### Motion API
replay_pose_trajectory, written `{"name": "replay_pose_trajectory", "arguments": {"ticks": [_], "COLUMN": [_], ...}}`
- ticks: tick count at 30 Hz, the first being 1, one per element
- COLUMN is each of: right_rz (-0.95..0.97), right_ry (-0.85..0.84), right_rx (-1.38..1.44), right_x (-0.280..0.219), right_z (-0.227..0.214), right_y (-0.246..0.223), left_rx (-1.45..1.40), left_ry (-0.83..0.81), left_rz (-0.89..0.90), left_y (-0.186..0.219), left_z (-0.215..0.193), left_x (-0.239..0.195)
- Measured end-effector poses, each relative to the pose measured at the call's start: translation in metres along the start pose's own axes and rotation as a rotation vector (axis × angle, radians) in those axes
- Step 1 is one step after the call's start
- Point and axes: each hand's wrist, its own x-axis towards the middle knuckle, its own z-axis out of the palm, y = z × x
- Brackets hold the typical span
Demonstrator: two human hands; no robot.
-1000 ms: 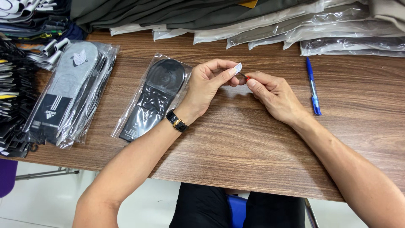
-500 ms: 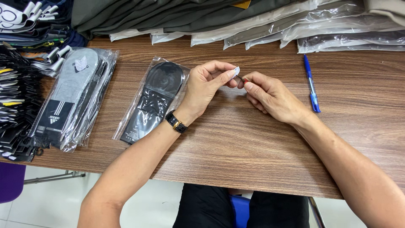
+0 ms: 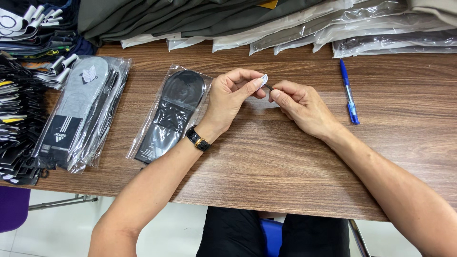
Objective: The person marks small white paper tags with a blue pen, then uses red pliers to attach the tags to packaged socks. The person handles multiple sock packages and places the labeled items on a nearby table.
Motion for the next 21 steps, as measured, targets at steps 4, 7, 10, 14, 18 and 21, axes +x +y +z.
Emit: {"name": "replay_pose_trajectory", "arguments": {"ticks": [4, 7, 10, 14, 18, 21], "right_rz": [-0.038, -0.072, -0.072, -0.047, -0.006, 0.012], "right_ry": [-0.005, -0.003, 0.003, -0.010, -0.023, -0.013], "right_rx": [-0.073, -0.112, -0.111, -0.063, -0.032, -0.071], "right_x": [-0.0015, -0.0027, -0.0033, -0.0041, -0.0053, -0.0065], "right_z": [-0.0016, -0.0013, -0.0005, 0.0006, 0.0018, 0.0012], "right_y": [-0.0008, -0.0015, -0.0028, -0.0054, -0.0059, -0.0047], "left_rx": [0.001, 0.028, 0.057, 0.025, -0.004, 0.040], "left_ry": [-0.011, -0.014, -0.013, -0.014, -0.009, -0.001], "left_rz": [0.007, 0.014, 0.020, 0.027, 0.017, 0.008], "left_y": [0.0004, 0.0004, 0.0004, 0.0010, 0.0007, -0.0012], "left_z": [0.0011, 0.0012, 0.0009, 0.0015, 0.0018, 0.0015], "left_x": [-0.0016, -0.0023, -0.0021, -0.0020, -0.0019, -0.0011]}}
